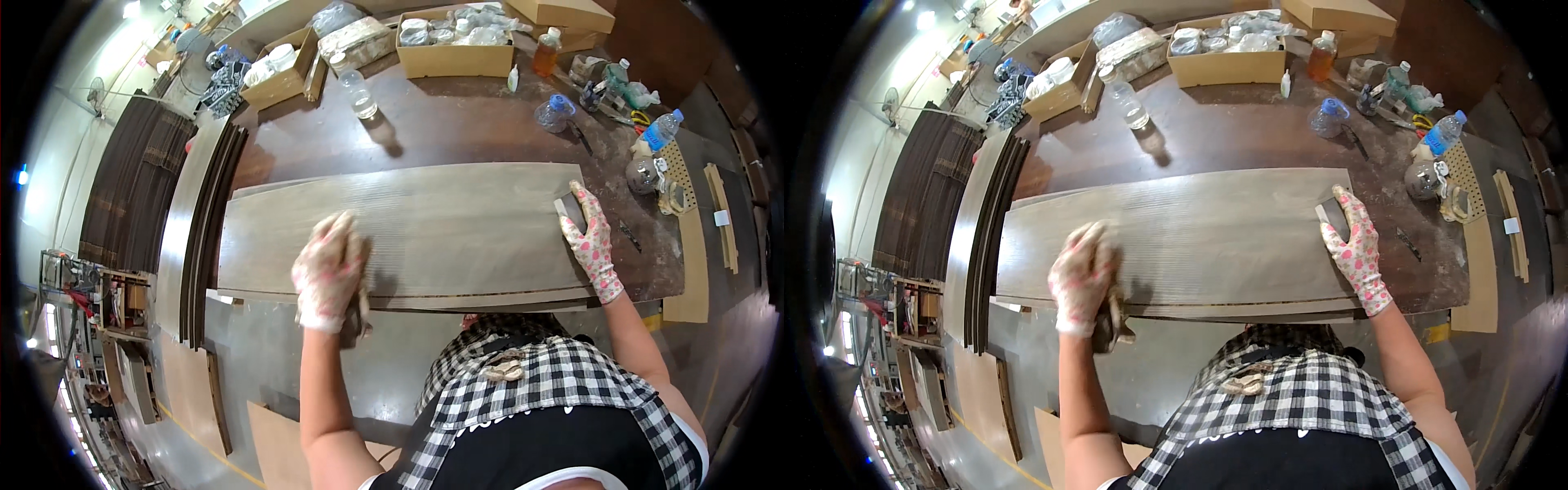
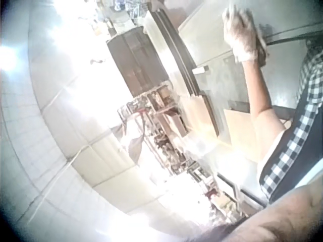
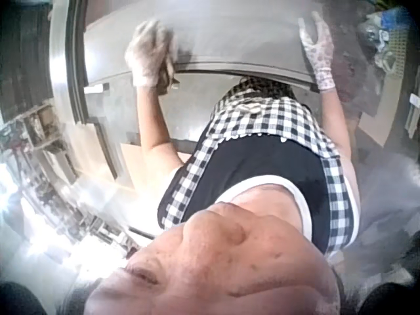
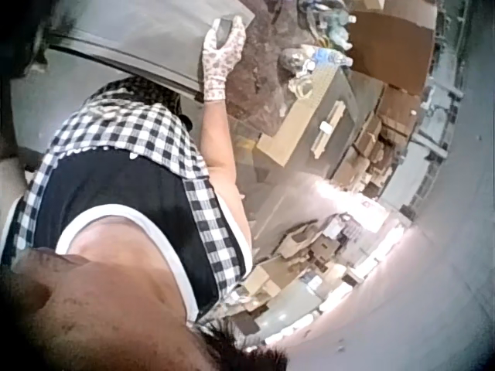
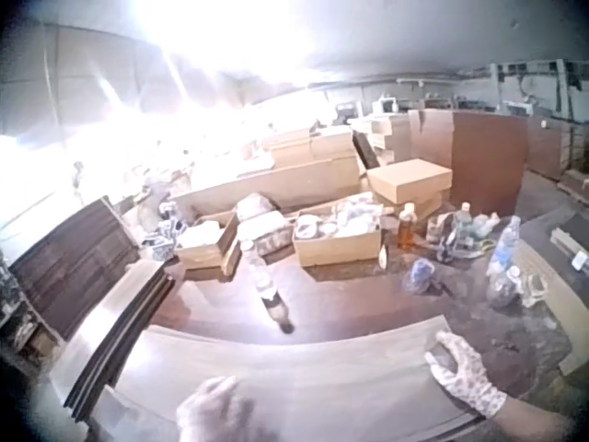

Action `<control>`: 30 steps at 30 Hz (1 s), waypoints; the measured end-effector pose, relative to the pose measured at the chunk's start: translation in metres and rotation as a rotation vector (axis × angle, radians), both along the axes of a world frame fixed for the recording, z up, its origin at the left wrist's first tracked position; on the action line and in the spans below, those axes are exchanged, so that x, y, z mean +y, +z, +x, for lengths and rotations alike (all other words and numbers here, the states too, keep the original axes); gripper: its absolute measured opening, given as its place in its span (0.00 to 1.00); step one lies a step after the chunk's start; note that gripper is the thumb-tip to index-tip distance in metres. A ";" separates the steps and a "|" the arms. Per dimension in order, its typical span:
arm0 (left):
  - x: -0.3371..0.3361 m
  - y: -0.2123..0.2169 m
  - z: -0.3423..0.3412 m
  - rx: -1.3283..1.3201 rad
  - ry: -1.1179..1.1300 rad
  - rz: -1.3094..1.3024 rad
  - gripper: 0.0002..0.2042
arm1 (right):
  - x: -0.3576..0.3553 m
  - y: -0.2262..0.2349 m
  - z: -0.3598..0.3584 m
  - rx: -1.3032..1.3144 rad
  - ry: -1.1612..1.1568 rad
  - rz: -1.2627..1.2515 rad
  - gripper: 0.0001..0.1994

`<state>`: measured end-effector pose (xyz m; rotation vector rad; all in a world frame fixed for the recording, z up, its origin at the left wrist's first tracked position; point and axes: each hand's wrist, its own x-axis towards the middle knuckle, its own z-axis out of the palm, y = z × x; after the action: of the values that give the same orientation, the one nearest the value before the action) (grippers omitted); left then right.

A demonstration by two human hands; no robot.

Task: The person carries wooden boards from a stack to a workbench, then sands their surfaces and edges using a sanding block and wipes them down with a cloth.

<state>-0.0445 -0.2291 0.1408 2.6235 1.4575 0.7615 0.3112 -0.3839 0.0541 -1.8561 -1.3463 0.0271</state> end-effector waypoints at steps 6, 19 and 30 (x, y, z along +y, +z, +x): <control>0.050 -0.038 0.073 0.505 -0.097 -0.335 0.27 | 0.007 0.004 -0.011 -0.030 -0.032 0.013 0.25; 0.105 -0.048 0.128 0.397 -0.070 -0.215 0.18 | 0.004 -0.002 0.007 0.299 -0.161 0.198 0.27; 0.077 -0.051 0.165 0.299 -0.208 -0.045 0.18 | -0.053 -0.032 0.123 -0.053 -0.511 0.178 0.19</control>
<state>0.1208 -0.1524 0.0897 2.8883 1.2093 0.3246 0.4342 -0.4368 0.0223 -2.0020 -0.8427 -0.3957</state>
